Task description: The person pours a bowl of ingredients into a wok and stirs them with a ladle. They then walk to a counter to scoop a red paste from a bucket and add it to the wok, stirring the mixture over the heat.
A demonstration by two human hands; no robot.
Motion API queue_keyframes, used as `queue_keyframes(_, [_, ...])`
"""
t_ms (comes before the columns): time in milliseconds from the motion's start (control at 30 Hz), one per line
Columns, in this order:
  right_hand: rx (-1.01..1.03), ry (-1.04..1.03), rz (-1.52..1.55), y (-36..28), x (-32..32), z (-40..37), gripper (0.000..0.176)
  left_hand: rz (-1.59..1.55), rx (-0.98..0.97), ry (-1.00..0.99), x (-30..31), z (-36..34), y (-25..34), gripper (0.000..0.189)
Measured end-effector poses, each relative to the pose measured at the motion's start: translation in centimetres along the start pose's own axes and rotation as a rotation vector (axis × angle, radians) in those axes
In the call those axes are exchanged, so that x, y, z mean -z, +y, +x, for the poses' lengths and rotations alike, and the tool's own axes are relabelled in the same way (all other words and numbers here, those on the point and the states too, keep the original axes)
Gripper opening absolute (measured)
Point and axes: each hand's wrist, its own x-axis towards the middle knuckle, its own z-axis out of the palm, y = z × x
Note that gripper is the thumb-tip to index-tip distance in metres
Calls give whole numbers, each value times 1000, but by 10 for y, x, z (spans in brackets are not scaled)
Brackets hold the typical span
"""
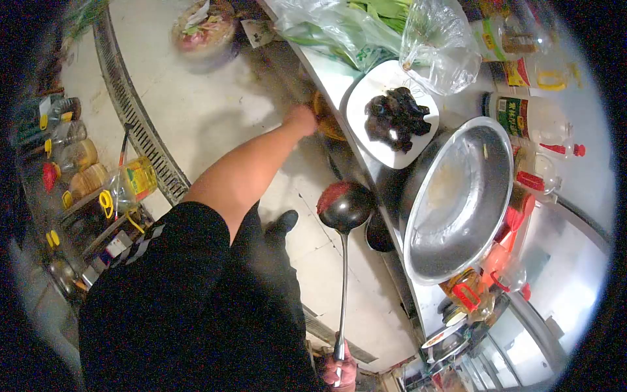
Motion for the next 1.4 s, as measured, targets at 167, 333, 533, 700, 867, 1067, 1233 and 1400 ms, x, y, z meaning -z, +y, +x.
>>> queue_keyframes(167, [97,-565,-337,-26,-9,5,75,-242,-25,197,-59,-70,-127,45])
queue_keyframes(333, [78,-653,-671,-60,-29,10,72,98,59,358,-119,-286,-276,21])
queue_keyframes(533, [152,-698,-1367,-44,-70,3,75,-575,806,530,-266,-602,-310,32])
queue_keyframes(700, [-100,-819,-1742,28,-67,-23,71,-694,1422,491,-552,-806,-192,28])
queue_keyframes(867, [-184,-912,-2096,148,5,-40,76,-630,1370,114,-726,-901,32,23])
queue_keyframes(1067, [-503,-1308,-2416,315,245,-28,80,-1342,1589,472,-862,-902,171,37])
queue_keyframes(1233, [-482,-1847,-2812,398,507,8,75,-1515,1666,727,-897,-1003,206,39])
queue_keyframes(1400, [-527,-2302,-3086,438,696,105,70,-1212,1847,829,-1015,-1079,175,26])
